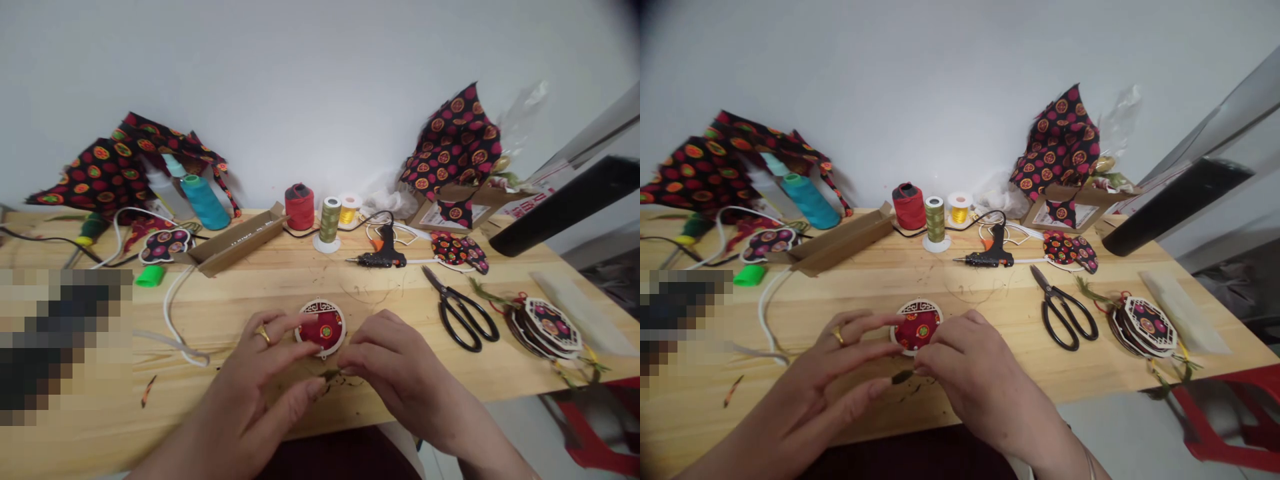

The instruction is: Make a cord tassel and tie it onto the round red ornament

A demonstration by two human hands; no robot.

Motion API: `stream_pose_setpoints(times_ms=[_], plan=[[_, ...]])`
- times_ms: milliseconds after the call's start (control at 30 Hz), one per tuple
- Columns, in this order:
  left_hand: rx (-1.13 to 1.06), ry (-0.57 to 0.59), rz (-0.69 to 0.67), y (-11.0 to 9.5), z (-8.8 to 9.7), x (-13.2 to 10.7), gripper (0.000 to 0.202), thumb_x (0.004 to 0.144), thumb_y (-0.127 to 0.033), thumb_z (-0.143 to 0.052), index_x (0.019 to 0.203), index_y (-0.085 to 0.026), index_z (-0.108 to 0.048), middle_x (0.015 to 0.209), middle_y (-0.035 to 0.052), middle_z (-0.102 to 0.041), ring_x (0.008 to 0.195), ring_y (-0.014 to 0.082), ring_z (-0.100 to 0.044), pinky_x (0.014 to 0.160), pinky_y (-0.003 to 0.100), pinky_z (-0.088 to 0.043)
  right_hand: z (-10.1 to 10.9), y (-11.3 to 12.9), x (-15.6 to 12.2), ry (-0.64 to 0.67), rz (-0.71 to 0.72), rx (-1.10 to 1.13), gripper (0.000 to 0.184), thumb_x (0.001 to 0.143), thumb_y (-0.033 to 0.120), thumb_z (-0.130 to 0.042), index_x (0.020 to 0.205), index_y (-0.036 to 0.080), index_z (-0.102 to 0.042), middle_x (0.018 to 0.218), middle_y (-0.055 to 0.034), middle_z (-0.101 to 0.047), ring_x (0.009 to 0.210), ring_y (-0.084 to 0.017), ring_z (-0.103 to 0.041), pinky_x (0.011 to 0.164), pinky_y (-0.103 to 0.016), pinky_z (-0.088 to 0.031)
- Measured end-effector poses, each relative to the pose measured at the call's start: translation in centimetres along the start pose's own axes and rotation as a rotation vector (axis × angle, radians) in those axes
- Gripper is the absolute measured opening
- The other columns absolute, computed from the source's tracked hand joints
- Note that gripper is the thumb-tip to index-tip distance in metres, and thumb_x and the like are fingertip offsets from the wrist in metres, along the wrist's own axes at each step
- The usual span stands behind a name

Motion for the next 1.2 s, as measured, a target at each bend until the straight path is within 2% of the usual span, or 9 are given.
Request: stream_pose_setpoints(times_ms=[100,300,433,500,567,700,767,967,1200], plan=[[-0.116,-0.05,0.037,0.0,0.1,-0.1,0.03,0.088,-0.031,-0.051,0.114,-0.034,-0.064,0.134,0.0002,-0.055,0.126,0.0264,-0.043,0.105,0.04,-0.031,-0.2,0.6,0.1,0.017,0.023,-0.014,0.018,0.091,0.008,-0.045,0.09,0.021,-0.058,0.094,0.0003,-0.063,0.088,-0.013,-0.053,0.077,-0.028,-0.034],[-0.262,0.152,0.283,0.7,-2.6,-0.2,0.032,0.091,-0.04,-0.045,0.118,-0.038,-0.061,0.121,-0.0022,-0.065,0.114,0.0223,-0.054,0.093,0.029,-0.042,-1.2,0.8,0.2,0.108,0.024,-0.12,0.019,0.092,0.009,-0.041,0.085,0.019,-0.056,0.086,-0.0008,-0.061,0.081,-0.014,-0.052,0.075,-0.03,-0.034],[-0.312,0.168,0.285,0.9,-3.2,0.0,0.027,0.091,-0.038,-0.045,0.095,-0.032,-0.071,0.091,-0.002,-0.072,0.095,0.0208,-0.06,0.082,0.026,-0.044,-1.7,0.8,0.2,0.142,0.013,-0.132,0.018,0.092,0.011,-0.044,0.083,0.02,-0.057,0.087,-0.0008,-0.062,0.082,-0.015,-0.052,0.076,-0.031,-0.034],[-0.325,0.174,0.305,1.2,-3.3,0.2,0.03,0.09,-0.037,-0.045,0.082,-0.027,-0.072,0.076,-0.0021,-0.069,0.078,0.0191,-0.06,0.073,0.025,-0.044,-1.7,0.6,0.2,0.15,0.005,-0.128,0.017,0.092,0.012,-0.044,0.086,0.02,-0.058,0.088,-0.0013,-0.062,0.083,-0.015,-0.052,0.076,-0.031,-0.034],[-0.379,0.184,0.344,1.6,-3.6,0.2,0.033,0.091,-0.038,-0.044,0.078,-0.025,-0.072,0.069,-0.0023,-0.065,0.069,0.0176,-0.056,0.066,0.026,-0.042,-1.6,0.3,0.2,0.134,-0.005,-0.126,0.018,0.092,0.011,-0.043,0.089,0.02,-0.058,0.088,-0.0017,-0.062,0.083,-0.015,-0.052,0.076,-0.031,-0.034],[-0.6,0.192,0.417,2.1,-4.3,0.2,0.026,0.087,-0.035,-0.051,0.098,-0.026,-0.074,0.082,-0.0002,-0.071,0.086,0.0213,-0.059,0.08,0.03,-0.042,-1.1,-0.3,0.1,0.082,-0.009,-0.109,0.018,0.093,0.012,-0.044,0.089,0.02,-0.059,0.084,-0.0012,-0.061,0.08,-0.014,-0.052,0.073,-0.03,-0.034],[-0.638,0.189,0.442,2.2,-4.5,0.2,0.024,0.084,-0.034,-0.057,0.099,-0.027,-0.074,0.086,0.0009,-0.073,0.093,0.0237,-0.059,0.085,0.033,-0.041,-1.0,-0.6,0.0,0.078,-0.016,-0.095,0.017,0.093,0.013,-0.045,0.087,0.02,-0.059,0.083,-0.0005,-0.061,0.079,-0.014,-0.052,0.073,-0.03,-0.033],[-0.58,0.158,0.479,2.1,-4.4,0.2,0.022,0.082,-0.036,-0.058,0.083,-0.026,-0.077,0.075,-0.0003,-0.071,0.082,0.0213,-0.058,0.077,0.03,-0.041,-0.2,-0.9,-0.2,0.005,-0.032,-0.066,0.015,0.092,0.013,-0.046,0.089,0.02,-0.06,0.082,-0.0007,-0.061,0.077,-0.014,-0.051,0.071,-0.028,-0.034],[-0.584,0.134,0.544,2.0,-4.3,0.1,0.022,0.08,-0.039,-0.059,0.085,-0.027,-0.078,0.067,-0.0026,-0.067,0.072,0.0178,-0.054,0.07,0.027,-0.039,0.5,-1.7,-0.5,-0.102,-0.069,-0.107,0.018,0.092,0.019,-0.047,0.087,0.02,-0.064,0.075,-0.0017,-0.06,0.072,-0.014,-0.053,0.069,-0.027,-0.04]])
Point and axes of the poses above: each hand's wrist, its own x-axis towards the middle knuckle, its own z-axis out of the back of the hand, y = z × x, the point moved 4 cm from there along x, towards the middle knuckle
